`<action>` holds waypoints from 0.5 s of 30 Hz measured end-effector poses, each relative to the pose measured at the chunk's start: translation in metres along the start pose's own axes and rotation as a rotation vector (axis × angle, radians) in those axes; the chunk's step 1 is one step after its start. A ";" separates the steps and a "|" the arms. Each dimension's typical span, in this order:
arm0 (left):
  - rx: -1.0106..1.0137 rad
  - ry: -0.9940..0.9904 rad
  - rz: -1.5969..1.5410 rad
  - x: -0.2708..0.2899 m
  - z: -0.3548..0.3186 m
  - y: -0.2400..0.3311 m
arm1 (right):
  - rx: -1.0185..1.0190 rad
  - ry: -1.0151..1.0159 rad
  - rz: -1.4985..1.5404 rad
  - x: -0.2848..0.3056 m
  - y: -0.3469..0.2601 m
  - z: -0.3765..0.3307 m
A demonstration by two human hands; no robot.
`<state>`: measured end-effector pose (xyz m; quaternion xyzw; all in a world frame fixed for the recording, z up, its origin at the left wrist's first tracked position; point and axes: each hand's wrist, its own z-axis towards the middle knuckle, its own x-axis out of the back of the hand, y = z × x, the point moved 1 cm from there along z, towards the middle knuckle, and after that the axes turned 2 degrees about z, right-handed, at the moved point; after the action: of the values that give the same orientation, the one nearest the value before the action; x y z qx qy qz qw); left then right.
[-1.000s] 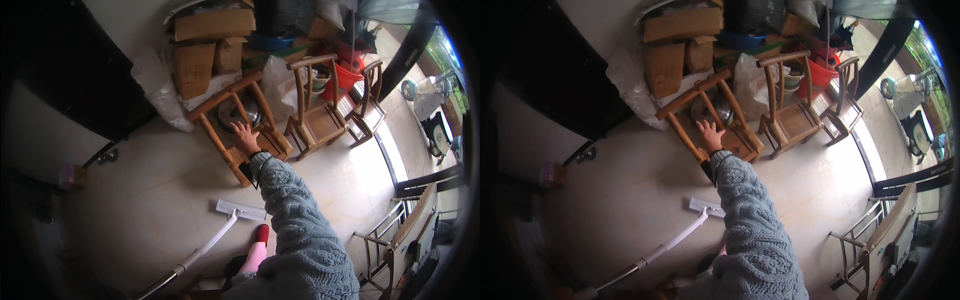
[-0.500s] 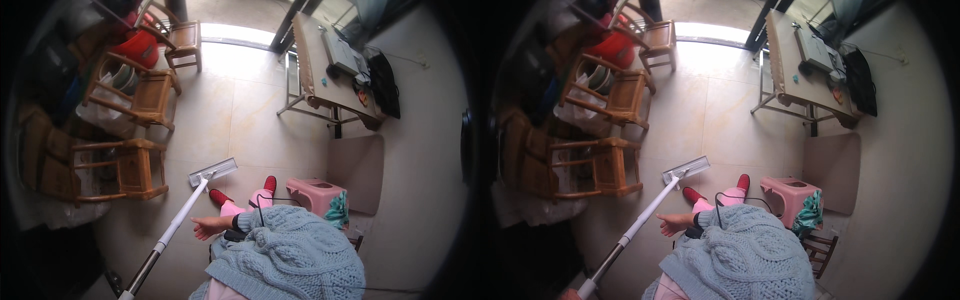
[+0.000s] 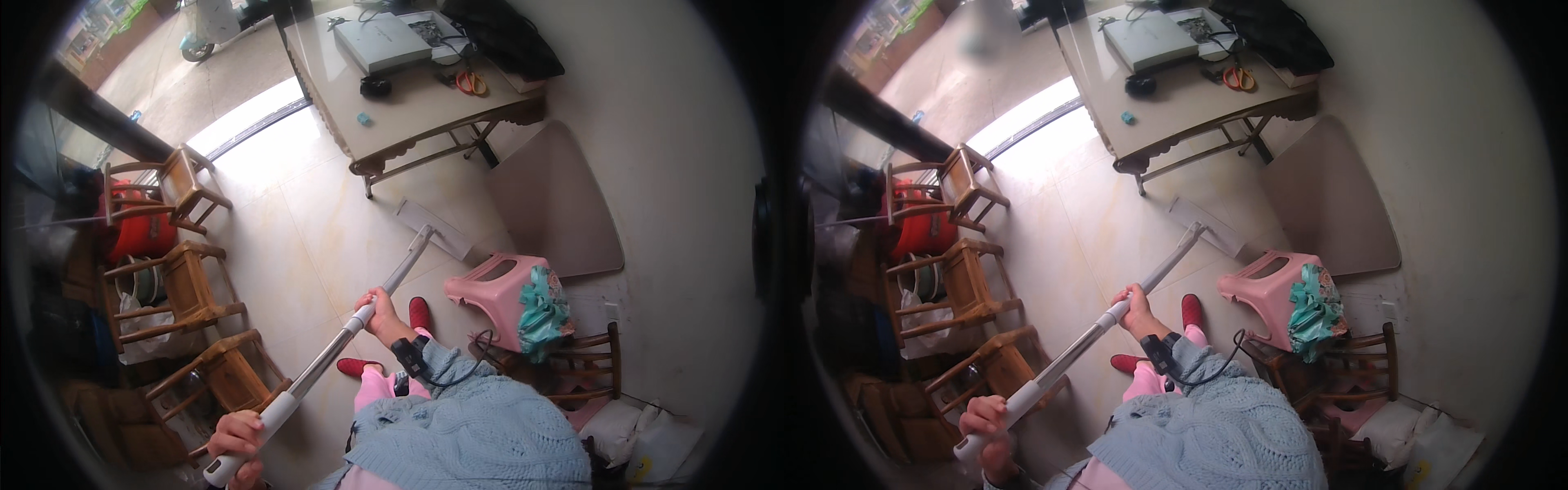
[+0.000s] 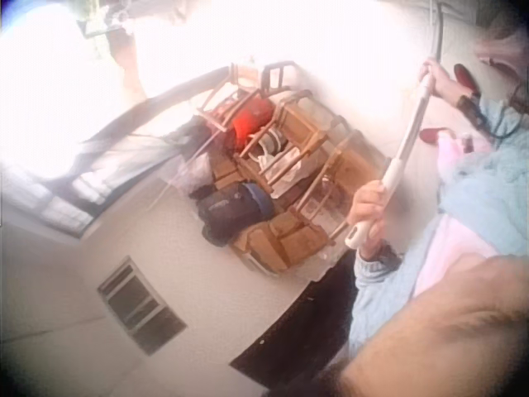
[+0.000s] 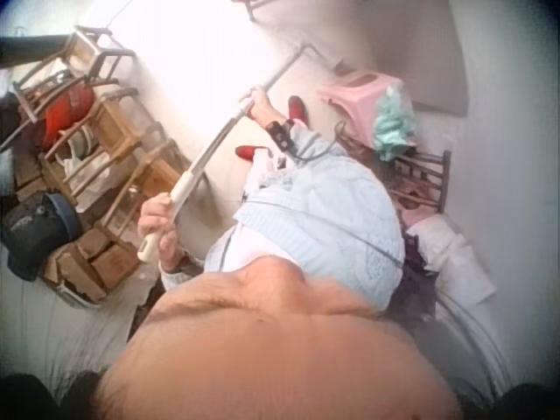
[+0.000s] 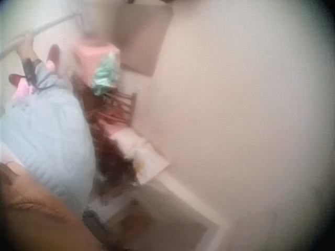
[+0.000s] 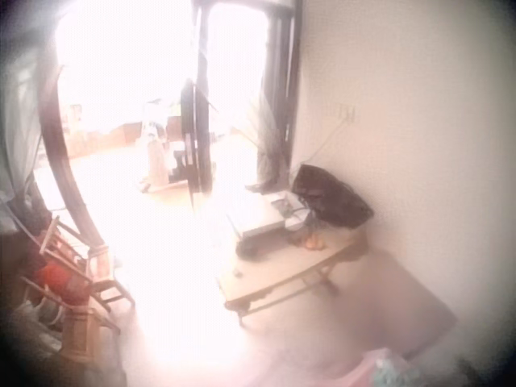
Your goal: The person mops a tiled floor using a flat mop. They repeatedly move wooden chairs and a pink plastic stool aside to reach the floor underneath, then mop the exposed areas. The person continues mopping across the room, navigating around stacked chairs and other items.
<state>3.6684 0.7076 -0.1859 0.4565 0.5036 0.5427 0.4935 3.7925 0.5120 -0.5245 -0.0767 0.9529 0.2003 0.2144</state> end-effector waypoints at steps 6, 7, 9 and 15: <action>0.078 -0.097 -0.155 -0.129 0.127 -0.094 | 0.339 -0.130 0.021 -0.076 -0.189 0.035; 0.047 -0.156 -0.170 -0.152 0.146 -0.110 | 0.433 -0.101 0.014 -0.087 -0.214 0.042; 0.021 -0.225 -0.203 -0.191 0.178 -0.133 | 0.507 -0.055 -0.001 -0.104 -0.253 0.054; -0.026 -0.239 -0.268 -0.230 0.232 -0.150 | 0.492 -0.173 -0.125 -0.141 -0.289 0.067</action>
<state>3.9316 0.5015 -0.3172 0.4401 0.4905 0.4202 0.6238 4.0113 0.2858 -0.6192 -0.0635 0.9444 -0.0450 0.3193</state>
